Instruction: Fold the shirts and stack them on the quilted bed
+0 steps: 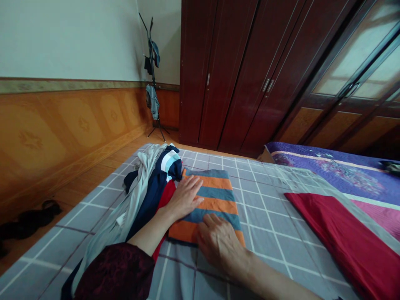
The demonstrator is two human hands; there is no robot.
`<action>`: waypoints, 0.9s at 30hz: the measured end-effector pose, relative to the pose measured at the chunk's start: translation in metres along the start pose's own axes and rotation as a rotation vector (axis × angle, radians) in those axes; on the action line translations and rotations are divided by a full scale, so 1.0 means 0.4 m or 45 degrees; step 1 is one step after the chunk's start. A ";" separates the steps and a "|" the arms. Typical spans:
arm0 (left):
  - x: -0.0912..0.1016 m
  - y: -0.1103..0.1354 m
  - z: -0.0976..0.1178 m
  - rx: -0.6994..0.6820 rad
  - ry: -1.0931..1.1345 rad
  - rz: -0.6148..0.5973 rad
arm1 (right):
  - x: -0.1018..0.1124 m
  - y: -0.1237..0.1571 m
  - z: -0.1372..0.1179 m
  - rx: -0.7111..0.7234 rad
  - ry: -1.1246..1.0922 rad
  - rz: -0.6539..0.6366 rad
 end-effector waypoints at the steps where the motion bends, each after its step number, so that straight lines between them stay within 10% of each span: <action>1: -0.019 0.004 -0.002 0.013 -0.039 -0.094 | -0.004 0.010 0.023 -0.035 0.001 -0.026; 16: -0.124 0.079 0.160 -0.227 -0.080 -0.510 | 0.014 0.053 0.248 -0.465 -0.241 0.007; 23: -0.128 0.076 0.148 -0.193 -0.088 -0.457 | -0.002 0.030 0.197 0.016 -0.363 0.111; 27: -0.136 0.077 0.147 -0.158 -0.107 -0.528 | -0.056 -0.009 0.288 -0.064 -0.068 -0.042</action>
Point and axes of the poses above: each hand's wrist, its own y-axis away from the middle knuckle, its own x-axis out of the back of the hand, z = x × y, the point moved 8 cm from there along -y, towards the middle knuckle, and after that the axes turned 1 degree about y, right-handed, at the moved point
